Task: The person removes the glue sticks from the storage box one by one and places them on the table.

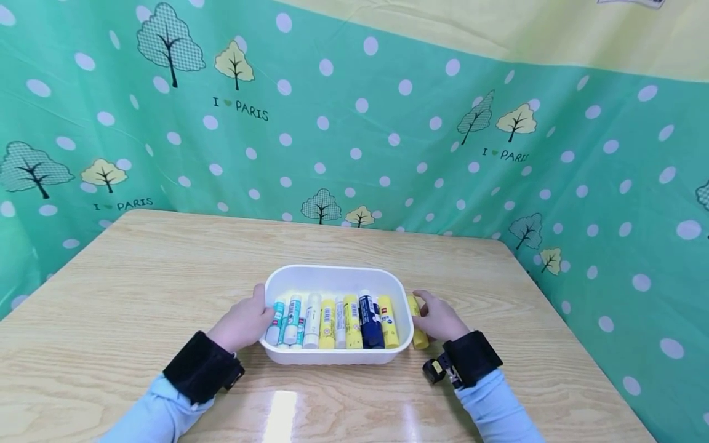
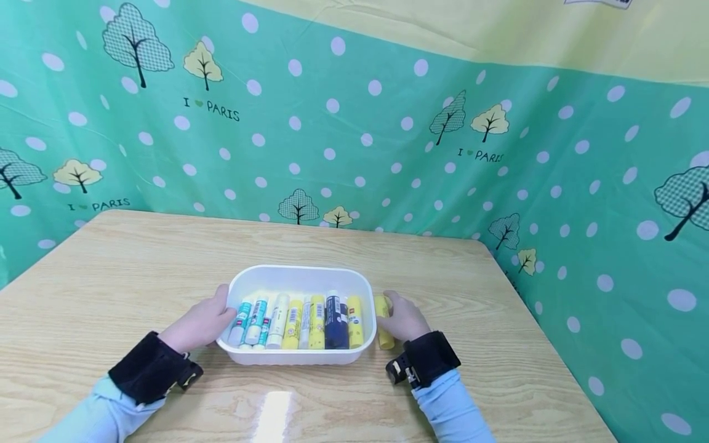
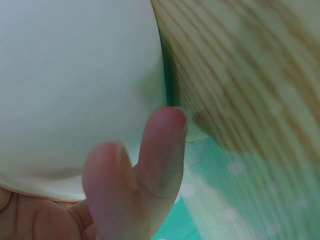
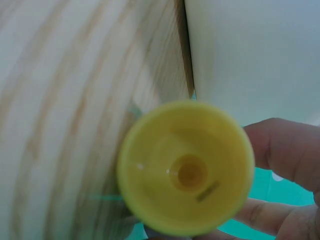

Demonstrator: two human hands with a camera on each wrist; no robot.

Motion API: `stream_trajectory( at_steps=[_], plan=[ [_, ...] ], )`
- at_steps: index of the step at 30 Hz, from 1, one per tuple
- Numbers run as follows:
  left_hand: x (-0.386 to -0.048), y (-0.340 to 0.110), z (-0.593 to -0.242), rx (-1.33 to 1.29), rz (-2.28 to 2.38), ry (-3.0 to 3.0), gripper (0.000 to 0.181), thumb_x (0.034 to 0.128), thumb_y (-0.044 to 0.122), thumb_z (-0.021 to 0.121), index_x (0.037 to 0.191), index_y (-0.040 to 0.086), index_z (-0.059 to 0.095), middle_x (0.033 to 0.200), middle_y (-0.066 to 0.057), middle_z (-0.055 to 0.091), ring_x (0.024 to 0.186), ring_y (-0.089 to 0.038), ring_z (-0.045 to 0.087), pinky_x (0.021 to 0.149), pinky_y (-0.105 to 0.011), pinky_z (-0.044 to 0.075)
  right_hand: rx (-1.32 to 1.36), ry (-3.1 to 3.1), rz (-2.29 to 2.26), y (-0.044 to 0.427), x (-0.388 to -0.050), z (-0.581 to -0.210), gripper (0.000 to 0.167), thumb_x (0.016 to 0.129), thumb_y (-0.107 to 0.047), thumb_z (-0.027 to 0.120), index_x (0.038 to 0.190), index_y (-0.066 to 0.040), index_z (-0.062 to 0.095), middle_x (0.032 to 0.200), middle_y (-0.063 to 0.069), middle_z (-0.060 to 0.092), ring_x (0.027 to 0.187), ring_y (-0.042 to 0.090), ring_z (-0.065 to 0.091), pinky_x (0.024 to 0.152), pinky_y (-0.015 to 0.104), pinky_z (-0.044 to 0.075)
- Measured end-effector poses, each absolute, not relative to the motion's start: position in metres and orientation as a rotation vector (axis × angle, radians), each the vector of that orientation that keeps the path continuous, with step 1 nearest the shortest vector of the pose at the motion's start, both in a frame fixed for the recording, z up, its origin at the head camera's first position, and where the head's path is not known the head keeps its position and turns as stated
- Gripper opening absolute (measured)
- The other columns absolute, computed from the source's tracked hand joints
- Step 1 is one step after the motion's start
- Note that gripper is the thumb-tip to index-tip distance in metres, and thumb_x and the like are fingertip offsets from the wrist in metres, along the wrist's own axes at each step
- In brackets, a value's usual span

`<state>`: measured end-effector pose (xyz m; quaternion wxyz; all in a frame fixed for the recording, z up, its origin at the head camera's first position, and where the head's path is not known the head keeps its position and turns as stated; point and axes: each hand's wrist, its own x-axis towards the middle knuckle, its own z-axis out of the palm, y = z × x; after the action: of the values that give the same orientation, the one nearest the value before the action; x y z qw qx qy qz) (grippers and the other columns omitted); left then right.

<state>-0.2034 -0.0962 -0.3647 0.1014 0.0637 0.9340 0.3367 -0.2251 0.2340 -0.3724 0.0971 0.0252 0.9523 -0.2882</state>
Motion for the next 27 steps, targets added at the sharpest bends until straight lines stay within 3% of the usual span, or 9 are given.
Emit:
stream_trajectory(
  at_steps=[18, 27],
  plan=[
    [-0.203, -0.096, -0.365, 0.188, 0.991, 2.764, 0.047, 0.0856, 0.012, 0.035, 0.122, -0.011, 0.018, 0.08, -0.017, 0.052, 0.054, -0.017, 0.047, 0.047, -0.026, 0.036, 0.087, 2.845, -0.814, 0.236, -0.225, -0.374, 0.059, 0.077, -0.019, 0.06, 0.129, -0.008, 0.035, 0.093, 0.015, 0.054, 0.066, 0.016, 0.054, 0.048, 0.023, 0.046],
    [-0.204, -0.096, -0.368, 0.192, 1.007, 2.763, 0.045, 0.085, 0.012, 0.035, 0.121, -0.01, 0.019, 0.084, -0.019, 0.053, 0.055, -0.017, 0.048, 0.047, -0.026, 0.036, -0.013, 3.049, -0.627, 0.241, -0.215, -0.353, 0.055, 0.077, -0.025, 0.057, 0.125, -0.004, 0.041, 0.074, 0.006, 0.055, 0.056, 0.014, 0.047, 0.047, 0.025, 0.036]
  ],
)
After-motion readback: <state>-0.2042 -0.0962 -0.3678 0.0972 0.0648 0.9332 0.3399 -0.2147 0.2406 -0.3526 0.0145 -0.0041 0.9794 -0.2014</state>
